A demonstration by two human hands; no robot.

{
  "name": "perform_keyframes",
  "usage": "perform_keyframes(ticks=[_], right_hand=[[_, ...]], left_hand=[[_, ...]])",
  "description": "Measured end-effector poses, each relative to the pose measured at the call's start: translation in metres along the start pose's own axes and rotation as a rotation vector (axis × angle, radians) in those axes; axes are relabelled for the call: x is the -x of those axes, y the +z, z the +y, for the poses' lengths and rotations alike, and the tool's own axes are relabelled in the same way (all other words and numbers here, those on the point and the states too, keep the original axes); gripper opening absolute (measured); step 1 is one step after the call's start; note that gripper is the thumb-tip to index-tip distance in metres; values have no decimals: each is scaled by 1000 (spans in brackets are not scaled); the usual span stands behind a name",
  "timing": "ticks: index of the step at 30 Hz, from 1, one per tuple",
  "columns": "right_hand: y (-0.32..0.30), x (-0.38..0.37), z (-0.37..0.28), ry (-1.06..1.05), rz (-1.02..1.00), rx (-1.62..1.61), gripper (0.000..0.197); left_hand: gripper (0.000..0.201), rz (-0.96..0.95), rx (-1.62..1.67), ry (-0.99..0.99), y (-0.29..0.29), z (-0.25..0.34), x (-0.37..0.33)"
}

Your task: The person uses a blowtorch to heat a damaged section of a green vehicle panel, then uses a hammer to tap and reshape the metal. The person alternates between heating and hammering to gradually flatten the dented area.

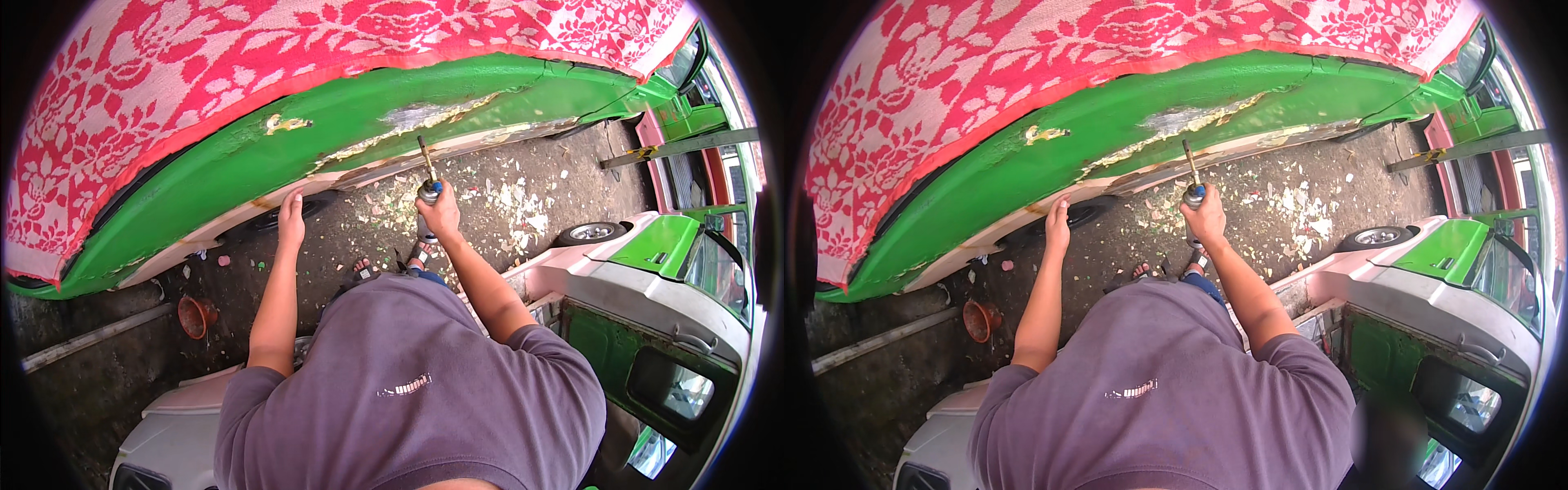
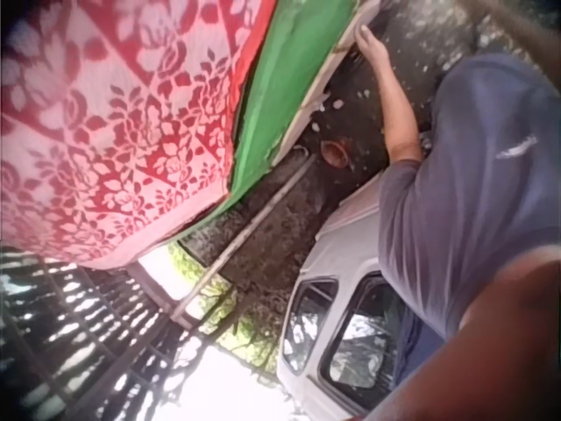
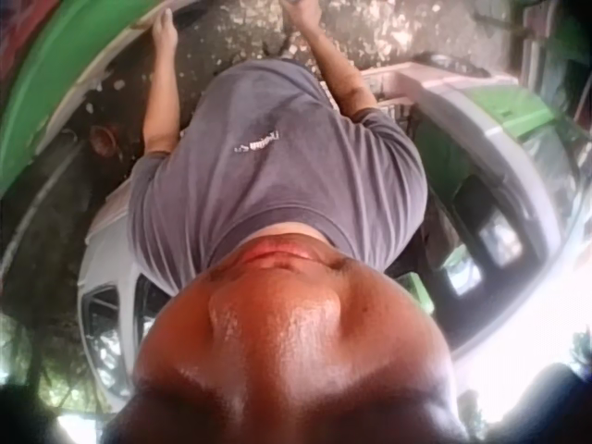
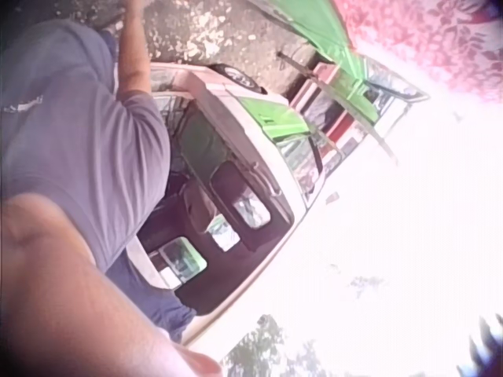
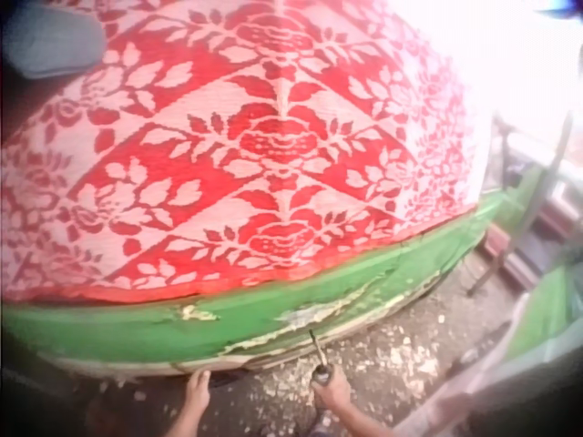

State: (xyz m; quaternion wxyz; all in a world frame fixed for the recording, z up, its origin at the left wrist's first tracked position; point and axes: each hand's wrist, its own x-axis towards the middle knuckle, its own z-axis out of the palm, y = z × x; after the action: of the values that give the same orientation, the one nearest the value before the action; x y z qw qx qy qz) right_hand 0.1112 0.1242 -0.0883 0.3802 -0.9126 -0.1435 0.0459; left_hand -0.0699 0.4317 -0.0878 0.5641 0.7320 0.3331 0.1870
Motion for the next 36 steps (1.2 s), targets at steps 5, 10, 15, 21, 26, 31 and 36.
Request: perform_keyframes(ticks=[5, 10, 15, 21, 26, 31, 36], right_hand=[[-8, -4, -4, 34, -51, 11, 69], [-3, 5, 2, -7, -108, 17, 70], [-12, -5, 13, 36, -88, -1, 70], [-17, -15, 16, 27, -73, -1, 68], [-17, -14, 20, 31, -140, -20, 68], [-27, -28, 43, 105, -106, 1, 70], [-37, -37, 58, 86, -60, -13, 71]], left_hand=[[32, -25, 6, 13, 17, 10, -2], [33, -33, 20, -23, 32, 20, -3], [34, -33, 29, -51, 39, 17, -1], [36, -23, -12, -51, 46, 13, 0], [36, -8, -28, -73, 52, 17, 1], [36, 0, -45, -39, 52, 17, 1], [36, 31, 1, -87, 63, 23, 6]])
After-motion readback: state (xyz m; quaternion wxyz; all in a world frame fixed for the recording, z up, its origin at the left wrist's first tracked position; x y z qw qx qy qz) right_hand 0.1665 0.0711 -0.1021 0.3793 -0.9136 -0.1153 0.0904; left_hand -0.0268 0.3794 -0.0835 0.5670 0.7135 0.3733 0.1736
